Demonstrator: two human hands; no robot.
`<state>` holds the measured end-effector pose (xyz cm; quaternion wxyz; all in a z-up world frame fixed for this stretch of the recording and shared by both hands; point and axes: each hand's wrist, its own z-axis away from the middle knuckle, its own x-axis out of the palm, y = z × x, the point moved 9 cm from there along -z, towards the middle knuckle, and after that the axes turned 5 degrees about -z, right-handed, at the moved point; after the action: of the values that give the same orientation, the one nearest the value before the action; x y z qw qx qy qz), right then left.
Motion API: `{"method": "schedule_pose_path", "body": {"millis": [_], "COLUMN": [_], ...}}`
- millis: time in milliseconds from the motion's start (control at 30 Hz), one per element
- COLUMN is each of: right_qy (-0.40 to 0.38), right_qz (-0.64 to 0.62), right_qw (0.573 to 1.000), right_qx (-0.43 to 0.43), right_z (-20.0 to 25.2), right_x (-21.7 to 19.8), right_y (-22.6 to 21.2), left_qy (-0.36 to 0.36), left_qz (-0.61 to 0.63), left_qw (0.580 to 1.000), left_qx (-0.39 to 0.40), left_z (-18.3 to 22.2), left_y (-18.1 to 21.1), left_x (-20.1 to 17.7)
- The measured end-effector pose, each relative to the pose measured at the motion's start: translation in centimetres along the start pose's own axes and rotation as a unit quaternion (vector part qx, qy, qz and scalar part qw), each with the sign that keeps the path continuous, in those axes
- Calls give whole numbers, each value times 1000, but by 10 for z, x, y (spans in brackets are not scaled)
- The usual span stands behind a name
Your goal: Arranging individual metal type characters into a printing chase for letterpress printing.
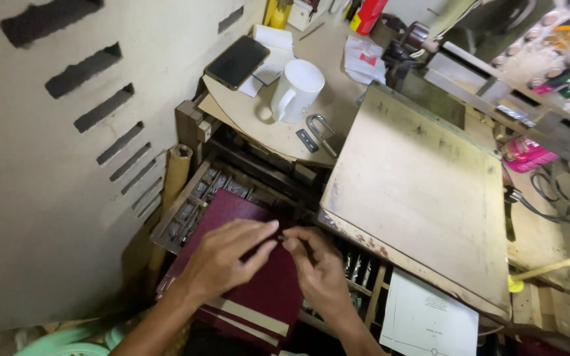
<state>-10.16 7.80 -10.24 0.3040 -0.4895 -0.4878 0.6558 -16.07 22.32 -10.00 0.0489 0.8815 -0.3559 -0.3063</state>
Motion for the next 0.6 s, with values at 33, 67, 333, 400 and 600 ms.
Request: {"method": "schedule_pose_path", "body": {"millis": [33,67,333,400,600], "right_qy": [6,30,206,218,243], "right_qz": [0,-6,32,-63,-46], "right_qw": [1000,993,942,930,933], "right_qx": [-6,-113,-261,-290,-262], "right_z": [12,26,92,88,80], "right_x": [-3,-11,-97,-128,-223], "right_y": [-6,-30,-72,-61,-110], "left_qy": [3,14,28,19,2], "left_qz": [0,-13,-16,-77,205], "left_qw": [1000,999,976,967,971], "left_qx": [8,39,217,241,121], "left_z": [-11,-23,-78,-97,-215], "left_y": [17,38,135,142,152], "left_x": [-15,-30,-41,-16,27]}}
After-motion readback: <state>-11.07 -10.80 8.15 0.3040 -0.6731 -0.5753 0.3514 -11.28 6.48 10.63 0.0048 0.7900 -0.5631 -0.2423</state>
